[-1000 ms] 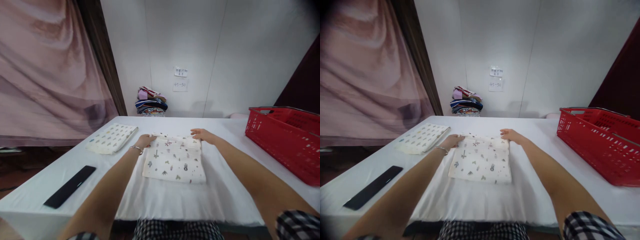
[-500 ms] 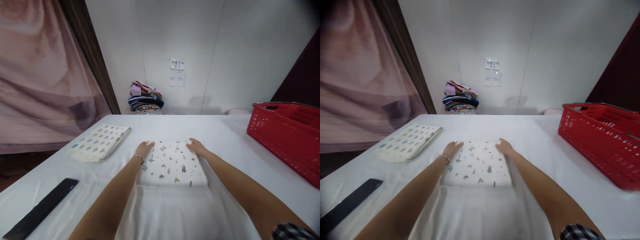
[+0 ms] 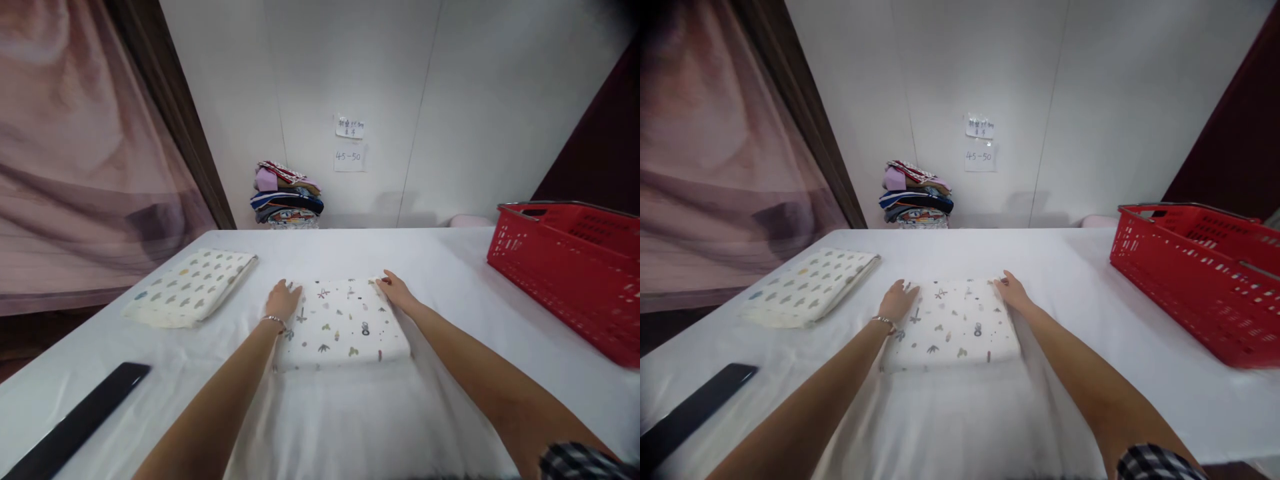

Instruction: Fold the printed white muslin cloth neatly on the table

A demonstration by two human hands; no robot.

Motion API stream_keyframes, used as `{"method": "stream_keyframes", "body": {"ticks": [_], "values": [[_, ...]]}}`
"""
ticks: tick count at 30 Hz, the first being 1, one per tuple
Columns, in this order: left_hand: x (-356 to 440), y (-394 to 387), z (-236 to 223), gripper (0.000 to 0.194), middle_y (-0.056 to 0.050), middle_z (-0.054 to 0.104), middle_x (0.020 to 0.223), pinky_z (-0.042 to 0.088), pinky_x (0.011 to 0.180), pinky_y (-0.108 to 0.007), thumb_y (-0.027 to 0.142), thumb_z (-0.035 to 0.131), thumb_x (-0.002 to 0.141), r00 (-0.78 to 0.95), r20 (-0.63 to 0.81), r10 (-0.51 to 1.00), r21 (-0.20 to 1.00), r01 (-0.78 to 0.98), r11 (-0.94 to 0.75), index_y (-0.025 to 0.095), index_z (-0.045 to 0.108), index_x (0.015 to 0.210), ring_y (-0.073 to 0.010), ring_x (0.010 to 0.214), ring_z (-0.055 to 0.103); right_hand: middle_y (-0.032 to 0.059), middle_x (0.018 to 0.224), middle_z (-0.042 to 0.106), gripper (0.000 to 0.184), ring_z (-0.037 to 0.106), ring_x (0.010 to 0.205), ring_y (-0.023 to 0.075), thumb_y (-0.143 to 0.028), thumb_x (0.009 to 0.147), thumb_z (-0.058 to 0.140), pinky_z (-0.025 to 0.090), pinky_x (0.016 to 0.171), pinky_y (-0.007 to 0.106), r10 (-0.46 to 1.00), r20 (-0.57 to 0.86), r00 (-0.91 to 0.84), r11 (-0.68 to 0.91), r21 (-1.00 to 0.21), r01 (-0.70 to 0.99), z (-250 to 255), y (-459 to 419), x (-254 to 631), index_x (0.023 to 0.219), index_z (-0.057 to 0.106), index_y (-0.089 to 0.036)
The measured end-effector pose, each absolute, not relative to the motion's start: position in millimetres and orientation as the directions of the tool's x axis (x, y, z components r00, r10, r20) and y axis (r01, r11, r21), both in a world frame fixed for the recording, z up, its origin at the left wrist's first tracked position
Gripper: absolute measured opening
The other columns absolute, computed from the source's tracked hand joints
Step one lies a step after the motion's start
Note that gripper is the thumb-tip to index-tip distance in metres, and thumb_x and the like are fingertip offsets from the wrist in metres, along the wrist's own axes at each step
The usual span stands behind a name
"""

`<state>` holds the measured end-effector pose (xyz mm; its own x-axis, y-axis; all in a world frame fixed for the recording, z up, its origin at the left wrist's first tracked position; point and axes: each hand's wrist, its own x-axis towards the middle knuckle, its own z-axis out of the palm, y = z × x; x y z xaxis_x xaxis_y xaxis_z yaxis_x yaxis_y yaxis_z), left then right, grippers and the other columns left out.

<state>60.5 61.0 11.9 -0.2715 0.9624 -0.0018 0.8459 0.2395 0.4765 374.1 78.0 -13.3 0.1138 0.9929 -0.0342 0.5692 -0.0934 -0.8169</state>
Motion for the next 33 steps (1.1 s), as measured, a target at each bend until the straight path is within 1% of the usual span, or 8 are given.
{"method": "stream_keyframes", "body": {"ticks": [3, 5, 7, 12, 17, 26, 31, 33], "values": [[71.7, 36.6, 16.0, 0.058, -0.014, 0.042, 0.135, 0.029, 0.101, -0.038, 0.047, 0.039, 0.082, -0.044, 0.198, 0.979, 0.365, 0.931, -0.032, 0.012, 0.039, 0.128, -0.0255, 0.125, 0.035, 0.0092, 0.124, 0.052, 0.053, 0.050, 0.111, 0.0187, -0.040, 0.080, 0.046, 0.037, 0.095, 0.031, 0.989, 0.051, 0.140, -0.031, -0.849, 0.528, -17.9, 54.7, 380.6, 0.127, 0.043, -0.017], [80.6, 21.8, 12.8, 0.057, -0.012, 0.039, 0.137, 0.022, 0.105, -0.040, 0.049, 0.038, 0.083, 0.123, 0.241, 0.963, 0.286, 0.939, -0.191, 0.015, 0.041, 0.127, -0.0248, 0.129, 0.029, 0.0085, 0.122, 0.054, 0.046, 0.050, 0.110, 0.0182, -0.038, 0.079, 0.047, 0.037, 0.095, 0.031, 0.982, 0.120, 0.143, 0.026, -0.847, 0.532, -22.4, 38.9, 382.0, 0.121, 0.050, -0.017], [87.6, 12.3, 5.4, 0.058, -0.010, 0.033, 0.141, 0.016, 0.107, -0.044, 0.053, 0.036, 0.082, 0.217, 0.220, 0.951, 0.220, 0.939, -0.265, 0.018, 0.042, 0.128, -0.0255, 0.132, 0.022, 0.0077, 0.117, 0.057, 0.042, 0.053, 0.106, 0.0177, -0.037, 0.079, 0.046, 0.040, 0.092, 0.030, 0.974, 0.179, 0.142, 0.075, -0.838, 0.541, -25.2, 27.5, 381.8, 0.115, 0.054, -0.017], [92.3, 10.7, -16.0, 0.061, -0.009, 0.027, 0.144, 0.013, 0.108, -0.046, 0.056, 0.029, 0.084, 0.199, 0.124, 0.972, 0.138, 0.967, -0.215, 0.019, 0.038, 0.132, -0.0255, 0.133, 0.018, 0.0039, 0.101, 0.064, 0.030, 0.056, 0.093, 0.0172, -0.034, 0.078, 0.045, 0.042, 0.084, 0.028, 0.958, 0.239, 0.161, 0.086, -0.771, 0.631, -16.7, 32.8, 381.0, 0.099, 0.061, -0.020], [91.8, 12.7, -21.1, 0.062, -0.008, 0.028, 0.143, 0.013, 0.108, -0.046, 0.057, 0.028, 0.084, 0.190, 0.152, 0.970, 0.116, 0.971, -0.208, 0.020, 0.039, 0.132, -0.0255, 0.133, 0.019, 0.0022, 0.087, 0.065, 0.022, 0.057, 0.083, 0.0162, -0.033, 0.077, 0.046, 0.040, 0.072, 0.025, 0.969, 0.207, 0.132, 0.040, -0.662, 0.748, -1.2, 61.2, 373.7, 0.081, 0.064, -0.021], [92.1, 11.5, -20.9, 0.061, -0.008, 0.031, 0.142, 0.015, 0.107, -0.046, 0.057, 0.027, 0.084, 0.202, 0.176, 0.963, 0.098, 0.970, -0.222, 0.021, 0.040, 0.131, -0.0254, 0.132, 0.022, 0.0030, 0.087, 0.064, 0.018, 0.056, 0.079, 0.0169, -0.036, 0.074, 0.055, 0.034, 0.060, 0.024, 0.978, 0.061, 0.200, -0.131, -0.566, 0.814, -2.6, 78.4, 360.8, 0.080, 0.061, -0.020], [92.8, 11.2, -21.9, 0.061, -0.008, 0.027, 0.144, 0.014, 0.108, -0.046, 0.056, 0.029, 0.084, 0.195, 0.198, 0.961, 0.091, 0.972, -0.216, 0.021, 0.039, 0.132, -0.0257, 0.133, 0.018, 0.0010, 0.087, 0.065, 0.014, 0.056, 0.080, 0.0156, -0.030, 0.077, 0.050, 0.035, 0.061, 0.023, 0.961, 0.175, 0.215, -0.075, -0.582, 0.810, -3.8, 83.6, 361.9, 0.078, 0.061, -0.022], [92.7, 11.4, -22.9, 0.061, -0.008, 0.025, 0.145, 0.014, 0.108, -0.046, 0.057, 0.029, 0.083, 0.195, 0.209, 0.958, 0.084, 0.973, -0.217, 0.021, 0.039, 0.132, -0.0259, 0.134, 0.017, 0.0013, 0.085, 0.065, 0.014, 0.056, 0.079, 0.0162, -0.029, 0.077, 0.049, 0.035, 0.061, 0.023, 0.957, 0.158, 0.245, -0.106, -0.594, 0.797, -4.8, 85.8, 362.7, 0.077, 0.061, -0.022]]}}
